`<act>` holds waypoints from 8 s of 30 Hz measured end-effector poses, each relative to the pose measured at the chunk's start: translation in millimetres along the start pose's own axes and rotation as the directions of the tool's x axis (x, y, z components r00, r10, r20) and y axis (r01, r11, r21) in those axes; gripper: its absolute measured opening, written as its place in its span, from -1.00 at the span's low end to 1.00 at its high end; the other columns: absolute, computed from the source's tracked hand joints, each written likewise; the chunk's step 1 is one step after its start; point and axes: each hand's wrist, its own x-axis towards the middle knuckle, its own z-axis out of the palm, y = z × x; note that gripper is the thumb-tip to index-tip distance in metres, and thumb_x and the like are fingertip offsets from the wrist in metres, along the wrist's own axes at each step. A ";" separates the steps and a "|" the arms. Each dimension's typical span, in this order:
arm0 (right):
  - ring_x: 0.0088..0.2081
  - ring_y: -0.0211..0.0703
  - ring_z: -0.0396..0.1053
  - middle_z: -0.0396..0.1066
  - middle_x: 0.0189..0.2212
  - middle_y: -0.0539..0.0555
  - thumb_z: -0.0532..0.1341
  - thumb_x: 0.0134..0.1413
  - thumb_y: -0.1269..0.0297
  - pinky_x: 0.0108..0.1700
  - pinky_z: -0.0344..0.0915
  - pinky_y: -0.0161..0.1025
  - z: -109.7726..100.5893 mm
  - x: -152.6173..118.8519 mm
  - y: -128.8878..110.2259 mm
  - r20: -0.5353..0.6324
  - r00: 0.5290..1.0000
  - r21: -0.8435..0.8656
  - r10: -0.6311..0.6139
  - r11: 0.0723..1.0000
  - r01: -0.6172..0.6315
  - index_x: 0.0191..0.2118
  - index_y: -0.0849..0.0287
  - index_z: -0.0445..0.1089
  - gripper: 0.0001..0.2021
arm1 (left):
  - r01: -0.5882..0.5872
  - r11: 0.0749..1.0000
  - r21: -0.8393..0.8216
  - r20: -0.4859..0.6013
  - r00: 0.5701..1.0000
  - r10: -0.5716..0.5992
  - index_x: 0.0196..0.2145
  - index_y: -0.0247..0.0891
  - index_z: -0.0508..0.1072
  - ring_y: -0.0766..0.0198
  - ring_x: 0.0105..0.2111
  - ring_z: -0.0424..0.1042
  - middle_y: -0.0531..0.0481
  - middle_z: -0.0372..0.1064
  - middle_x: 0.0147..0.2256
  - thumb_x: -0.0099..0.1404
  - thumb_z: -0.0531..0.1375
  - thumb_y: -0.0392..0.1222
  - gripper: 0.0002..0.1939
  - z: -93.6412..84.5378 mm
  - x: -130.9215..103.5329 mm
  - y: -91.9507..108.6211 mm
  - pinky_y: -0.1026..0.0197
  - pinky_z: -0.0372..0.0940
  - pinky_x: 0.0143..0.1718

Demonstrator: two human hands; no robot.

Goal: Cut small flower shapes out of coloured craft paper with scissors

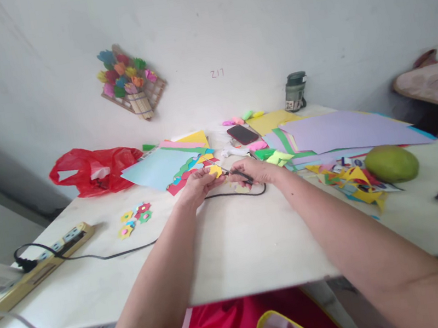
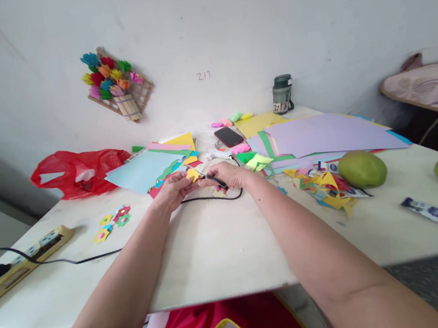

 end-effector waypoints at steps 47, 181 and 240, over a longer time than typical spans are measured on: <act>-0.58 -0.33 0.36 0.36 -0.62 -0.13 0.31 -0.32 0.55 -0.50 0.33 -0.40 8.6 8.0 -10.6 -0.355 0.933 0.300 -0.052 0.939 0.167 -0.32 0.19 0.30 -0.67 | 0.139 0.986 0.093 -0.030 0.990 -0.137 -0.46 -0.35 0.40 0.26 -0.58 0.47 -0.01 0.42 -0.55 0.06 0.30 -0.17 -0.80 9.6 -4.0 8.3 0.15 0.42 -0.33; -0.70 -0.43 0.19 0.31 -0.67 -0.08 0.32 -0.04 0.09 -0.70 0.04 -0.47 -6.8 1.6 3.4 0.075 0.995 -0.047 0.064 0.997 -0.060 -0.35 0.24 0.35 -0.70 | -0.068 0.997 0.032 -0.017 0.998 0.068 -0.55 -0.33 0.32 0.11 -0.32 0.56 -0.08 0.50 -0.46 0.01 0.32 -0.31 -0.80 0.9 1.5 3.4 0.09 0.39 -0.12; -0.67 -0.43 0.20 0.27 -0.66 -0.13 0.29 -0.05 0.29 -0.67 0.14 -0.46 -2.0 2.6 3.4 0.058 0.997 0.100 0.046 0.994 -0.052 -0.34 0.25 0.34 -0.83 | -0.070 0.998 0.005 -0.008 0.997 0.070 -0.57 -0.33 0.32 0.14 -0.33 0.56 -0.06 0.50 -0.47 -0.02 0.33 -0.30 -0.79 1.5 -1.1 4.9 0.15 0.40 -0.15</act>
